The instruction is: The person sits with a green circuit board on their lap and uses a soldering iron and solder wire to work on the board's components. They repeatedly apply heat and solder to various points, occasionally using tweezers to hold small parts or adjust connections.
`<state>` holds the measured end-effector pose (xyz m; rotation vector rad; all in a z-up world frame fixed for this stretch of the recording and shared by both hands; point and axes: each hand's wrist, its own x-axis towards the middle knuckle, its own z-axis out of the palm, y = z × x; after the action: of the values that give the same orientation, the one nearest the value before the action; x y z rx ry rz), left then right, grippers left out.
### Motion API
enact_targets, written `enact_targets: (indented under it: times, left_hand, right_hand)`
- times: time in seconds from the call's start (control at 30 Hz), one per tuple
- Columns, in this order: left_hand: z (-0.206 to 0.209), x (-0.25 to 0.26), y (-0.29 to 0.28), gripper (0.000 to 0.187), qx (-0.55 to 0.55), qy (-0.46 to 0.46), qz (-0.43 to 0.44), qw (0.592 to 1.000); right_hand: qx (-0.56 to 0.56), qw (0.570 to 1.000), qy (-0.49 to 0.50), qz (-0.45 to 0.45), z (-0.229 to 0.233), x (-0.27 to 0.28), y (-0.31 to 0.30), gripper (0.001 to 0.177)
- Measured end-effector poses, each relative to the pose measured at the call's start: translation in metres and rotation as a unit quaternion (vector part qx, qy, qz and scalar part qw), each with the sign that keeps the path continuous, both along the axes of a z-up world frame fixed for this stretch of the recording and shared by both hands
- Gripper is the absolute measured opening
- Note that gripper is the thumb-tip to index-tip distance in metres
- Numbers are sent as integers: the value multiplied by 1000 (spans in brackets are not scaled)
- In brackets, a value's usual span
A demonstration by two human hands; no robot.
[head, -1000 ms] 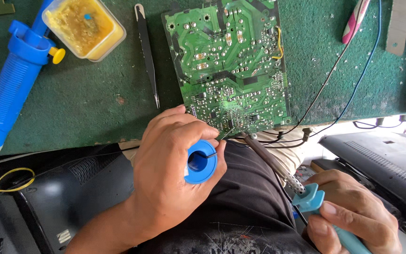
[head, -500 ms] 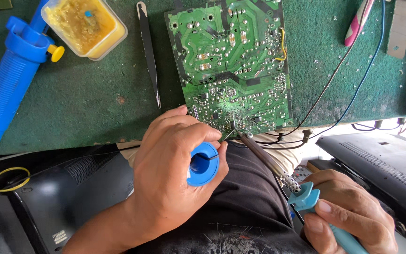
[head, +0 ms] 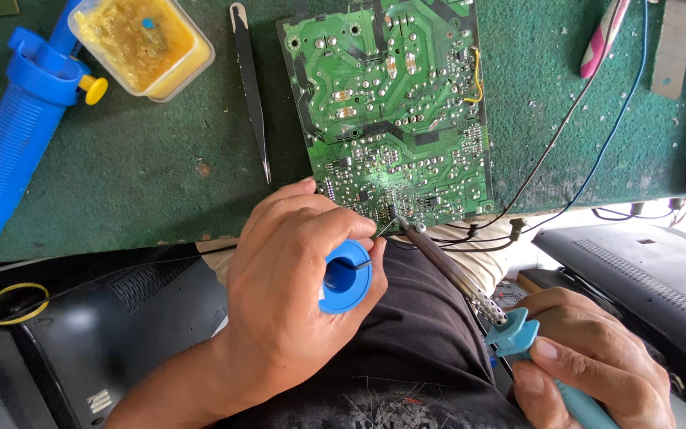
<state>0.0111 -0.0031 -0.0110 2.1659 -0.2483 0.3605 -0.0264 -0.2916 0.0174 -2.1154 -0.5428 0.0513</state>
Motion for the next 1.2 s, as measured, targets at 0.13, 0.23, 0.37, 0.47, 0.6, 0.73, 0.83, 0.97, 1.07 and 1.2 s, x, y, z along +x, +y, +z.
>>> enact_targets:
  times: [0.13,0.23,0.37,0.47,0.6,0.73,0.83,0.97,1.07,1.2]
  left_hand:
    - [0,1,0,34,8,-1,0,1000]
    - [0,0,0,35,5,-3,2,1000]
    - [-1,-1,1,35,-9,-1,5,1000]
    - [-1,-1,1,36,-3,-14,3,1000]
    - [-1,-1,1,37,-11,-6,7,1000]
    - [1,0,2,34,-18,4,5,1000]
    - [1,-1,3,31,-27,24,14,999]
    - [6,-3,7,33,-25,70,56,996]
    - [15,-5,15,37,-44,103,79,991]
    - [18,0,23,34,-77,105,105,986]
  right_hand:
    - [7,1000,-11,10,-2,2,-1,27]
    - [13,1000,-16,14,-3,2,-2,27]
    - [-1,1000,-19,4,1,3,4,24]
    - [-3,1000,-27,15,-3,2,-4,27]
    - [12,1000,-19,-20,-7,-11,-9,27]
    - [51,991,-91,-86,-24,-16,-5,22]
    - [-69,956,-87,-271,-37,-31,-8,16]
    - [-382,629,-433,-521,-106,-38,-42,31]
    - [84,898,-111,-417,-70,-25,-52,22]
    - [-451,665,-423,-419,-83,-11,-64,51]
